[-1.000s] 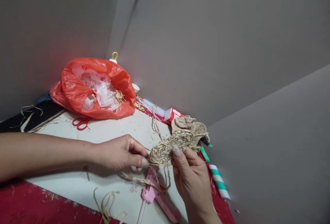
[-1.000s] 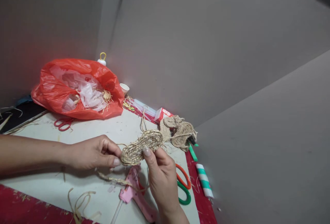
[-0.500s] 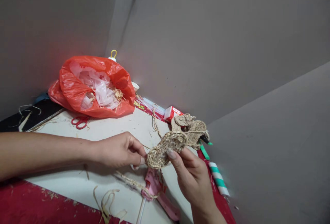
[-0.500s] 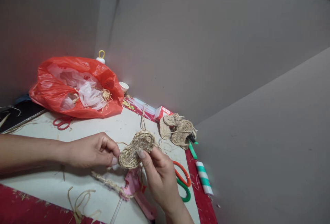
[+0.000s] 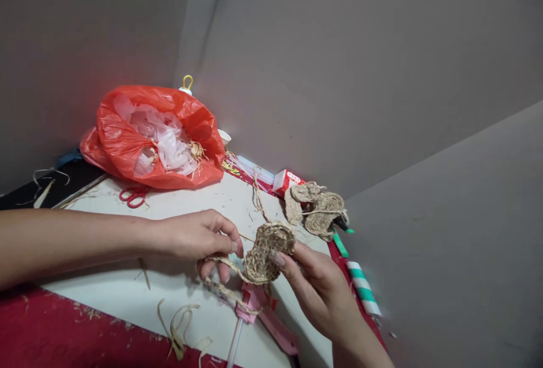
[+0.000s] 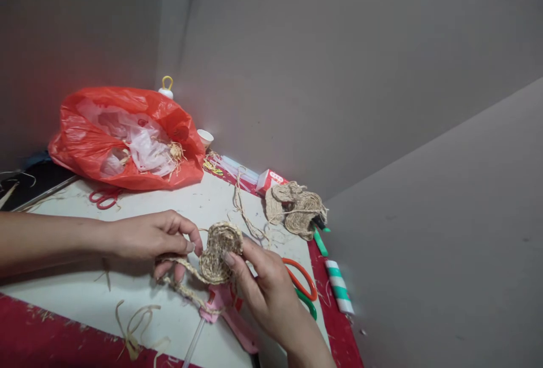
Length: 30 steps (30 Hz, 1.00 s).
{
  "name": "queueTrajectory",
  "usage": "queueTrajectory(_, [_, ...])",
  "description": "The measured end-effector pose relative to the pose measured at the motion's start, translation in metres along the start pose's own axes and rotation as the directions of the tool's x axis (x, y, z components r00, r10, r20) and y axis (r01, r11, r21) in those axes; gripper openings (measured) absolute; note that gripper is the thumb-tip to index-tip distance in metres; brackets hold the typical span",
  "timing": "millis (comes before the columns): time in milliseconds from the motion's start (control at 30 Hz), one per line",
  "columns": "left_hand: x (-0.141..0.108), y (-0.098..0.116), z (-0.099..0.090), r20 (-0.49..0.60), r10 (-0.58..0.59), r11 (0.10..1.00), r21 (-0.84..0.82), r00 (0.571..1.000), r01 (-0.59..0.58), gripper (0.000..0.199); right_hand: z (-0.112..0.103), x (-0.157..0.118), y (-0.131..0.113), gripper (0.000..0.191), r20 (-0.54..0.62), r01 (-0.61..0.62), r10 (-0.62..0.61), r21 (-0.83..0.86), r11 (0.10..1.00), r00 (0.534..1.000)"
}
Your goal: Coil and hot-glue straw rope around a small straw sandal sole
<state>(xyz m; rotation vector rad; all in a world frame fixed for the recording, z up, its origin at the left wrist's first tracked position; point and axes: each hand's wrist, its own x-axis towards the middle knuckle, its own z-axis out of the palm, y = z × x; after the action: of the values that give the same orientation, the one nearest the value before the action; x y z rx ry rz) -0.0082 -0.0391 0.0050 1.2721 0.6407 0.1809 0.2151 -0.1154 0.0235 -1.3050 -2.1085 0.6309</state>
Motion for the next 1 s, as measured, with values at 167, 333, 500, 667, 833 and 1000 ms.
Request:
queueTrajectory(167, [0.001,-0.001,0.0,-0.012,0.01,1.0,0.005,1.0,-0.01,0.017,-0.006,-0.002,-0.006,0.018,0.116,0.065,-0.056,-0.074,0.995,0.992])
queueTrajectory(333, [0.0,-0.002,0.0,0.037,0.061,0.998,-0.005,0.997,-0.061,0.031,-0.006,-0.006,-0.011,0.018,0.243,0.063,-0.015,-0.19,0.98,0.97])
queueTrajectory(500, [-0.003,0.002,0.0,0.091,0.013,1.0,-0.006,0.996,-0.012,0.056,-0.002,-0.004,-0.02,0.021,0.339,0.069,0.0,-0.192,0.979,0.941])
queueTrajectory(667, [-0.003,-0.001,0.003,0.151,0.013,0.999,0.033,0.988,-0.018,0.057,0.008,-0.007,-0.021,0.018,0.343,0.04,0.035,-0.208,0.977,0.939])
queueTrajectory(833, [0.001,-0.01,0.004,0.199,-0.048,0.999,-0.013,0.979,0.052,0.049,0.012,-0.011,-0.023,0.018,0.37,0.012,0.081,-0.24,0.971,0.926])
queueTrajectory(1000, [0.001,-0.01,0.003,0.263,-0.017,0.991,-0.123,0.965,0.051,0.038,-0.002,-0.005,-0.029,0.026,0.393,0.021,0.063,-0.206,0.978,0.918])
